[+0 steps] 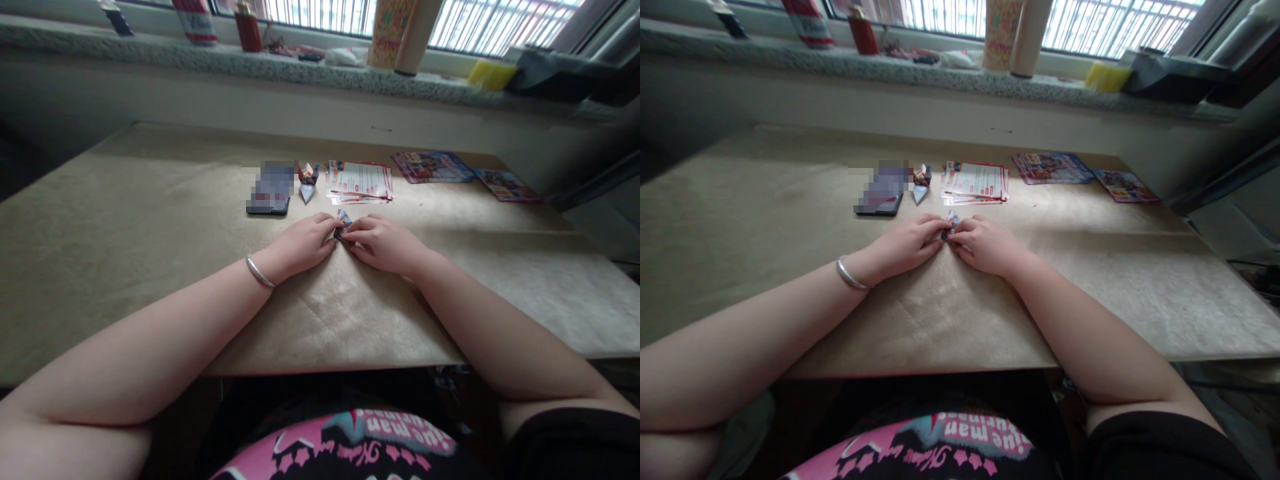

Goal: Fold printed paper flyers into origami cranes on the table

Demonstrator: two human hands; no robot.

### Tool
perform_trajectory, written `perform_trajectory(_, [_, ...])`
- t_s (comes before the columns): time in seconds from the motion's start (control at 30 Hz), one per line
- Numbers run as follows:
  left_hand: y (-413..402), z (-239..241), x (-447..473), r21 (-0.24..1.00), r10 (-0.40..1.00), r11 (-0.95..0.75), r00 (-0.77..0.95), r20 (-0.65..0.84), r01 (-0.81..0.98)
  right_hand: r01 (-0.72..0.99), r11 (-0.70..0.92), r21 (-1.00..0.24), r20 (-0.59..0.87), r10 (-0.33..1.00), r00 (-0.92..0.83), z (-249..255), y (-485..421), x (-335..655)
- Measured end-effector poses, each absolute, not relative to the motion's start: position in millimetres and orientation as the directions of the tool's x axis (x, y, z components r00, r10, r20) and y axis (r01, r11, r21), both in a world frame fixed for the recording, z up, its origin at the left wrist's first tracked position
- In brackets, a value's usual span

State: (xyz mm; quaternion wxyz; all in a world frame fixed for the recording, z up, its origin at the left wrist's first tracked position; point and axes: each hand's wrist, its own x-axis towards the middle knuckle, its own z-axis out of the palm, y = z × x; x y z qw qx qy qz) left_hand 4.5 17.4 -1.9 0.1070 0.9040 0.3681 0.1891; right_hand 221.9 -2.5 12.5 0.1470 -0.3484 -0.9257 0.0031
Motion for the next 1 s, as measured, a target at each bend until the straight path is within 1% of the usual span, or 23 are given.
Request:
perform_trajectory(0.1, [21.2, -3.2, 4.1, 0.331, 0.667, -0.738, 0.709, 0.228, 0.588, 0.651, 0.750, -0.114, 0.266, 0.654, -0.708, 12.9, -5.0, 219.5])
perform_trajectory(0.2, [23.5, -3.9, 4.0, 0.287, 0.679, -0.728, 0.713, 0.177, 0.622, 0.683, 0.722, -0.109, 0.271, 0.683, -0.678, 12.4, -5.3, 219.1])
perform_trajectory(0.27, [22.5, -4.1, 4.3, 0.251, 0.675, -0.735, 0.712, 0.191, 0.630, 0.713, 0.693, -0.107, 0.266, 0.711, -0.651, 11.7, -3.7, 220.0])
perform_trajectory(0.4, [13.8, -2.1, 5.8, 0.151, 0.647, -0.759, 0.709, 0.280, 0.633, 0.740, 0.661, -0.122, 0.236, 0.744, -0.625, 11.0, -0.5, 222.6])
perform_trajectory(0.5, [5.8, 1.7, 7.5, 0.052, 0.642, -0.752, 0.713, 0.281, 0.657, 0.742, 0.657, -0.130, 0.236, 0.747, -0.621, 10.9, 0.5, 224.2])
perform_trajectory(0.6, [1.7, 5.2, 8.9, 0.003, 0.645, -0.745, 0.719, 0.260, 0.667, 0.741, 0.664, -0.098, 0.241, 0.738, -0.630, 10.3, 1.7, 225.4])
perform_trajectory(0.8, [1.3, 5.8, 8.8, -0.013, 0.617, -0.767, 0.743, 0.261, 0.642, 0.730, 0.680, -0.063, 0.244, 0.720, -0.649, 7.9, 3.7, 222.9])
perform_trajectory(0.9, [0.8, 5.0, 9.0, -0.013, 0.605, -0.778, 0.754, 0.254, 0.629, 0.758, 0.650, -0.058, 0.230, 0.748, -0.623, 7.2, 4.6, 221.0])
perform_trajectory(1.0, [0.7, 5.0, 9.6, 0.014, 0.619, -0.771, 0.744, 0.252, 0.637, 0.788, 0.612, -0.069, 0.194, 0.783, -0.591, 7.7, 5.9, 220.9])
